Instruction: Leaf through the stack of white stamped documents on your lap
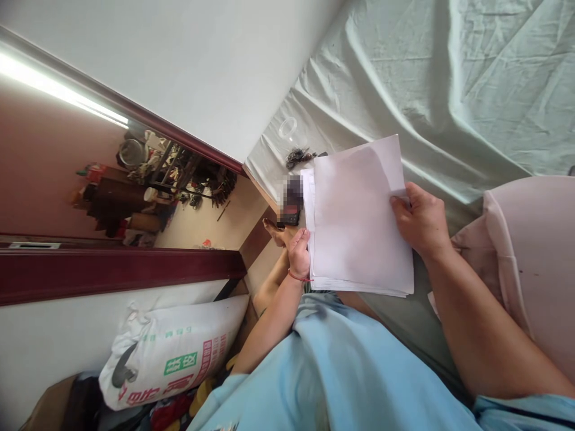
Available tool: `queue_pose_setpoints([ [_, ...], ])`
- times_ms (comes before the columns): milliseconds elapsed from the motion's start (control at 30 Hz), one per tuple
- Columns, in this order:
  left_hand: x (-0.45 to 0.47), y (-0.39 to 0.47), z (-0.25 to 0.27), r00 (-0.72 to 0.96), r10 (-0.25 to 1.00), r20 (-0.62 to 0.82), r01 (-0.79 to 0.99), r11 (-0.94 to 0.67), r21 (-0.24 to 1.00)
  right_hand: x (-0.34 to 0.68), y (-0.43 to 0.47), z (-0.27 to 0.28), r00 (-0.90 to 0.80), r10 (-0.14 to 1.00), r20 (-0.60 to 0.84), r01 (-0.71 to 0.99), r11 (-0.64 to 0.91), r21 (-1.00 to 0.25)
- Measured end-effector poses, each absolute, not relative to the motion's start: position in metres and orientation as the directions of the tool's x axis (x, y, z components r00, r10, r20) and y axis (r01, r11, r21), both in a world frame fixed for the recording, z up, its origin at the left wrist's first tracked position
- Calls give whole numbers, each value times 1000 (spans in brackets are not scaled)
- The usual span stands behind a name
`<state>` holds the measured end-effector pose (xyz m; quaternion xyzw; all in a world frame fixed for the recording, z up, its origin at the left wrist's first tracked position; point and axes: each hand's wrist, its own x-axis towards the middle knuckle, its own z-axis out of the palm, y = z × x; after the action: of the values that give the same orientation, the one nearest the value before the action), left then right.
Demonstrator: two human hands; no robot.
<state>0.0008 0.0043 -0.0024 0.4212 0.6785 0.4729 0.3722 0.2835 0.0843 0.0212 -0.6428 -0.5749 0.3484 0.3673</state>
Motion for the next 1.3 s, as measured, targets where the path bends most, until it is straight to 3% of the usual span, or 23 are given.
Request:
queue_pose_setpoints([
  [633, 7, 3, 2, -362, 931, -49, 194, 127, 973, 280, 84, 22, 105, 994, -28, 519, -78, -851],
  [1000, 4, 5, -4, -338, 929, -151, 27, 170, 985, 283, 86, 18, 131, 991, -10, 541, -80, -837],
  [1300, 4, 6, -2, -338, 928, -156, 14, 171, 985, 282, 86, 24, 141, 987, -80, 569, -147, -809],
])
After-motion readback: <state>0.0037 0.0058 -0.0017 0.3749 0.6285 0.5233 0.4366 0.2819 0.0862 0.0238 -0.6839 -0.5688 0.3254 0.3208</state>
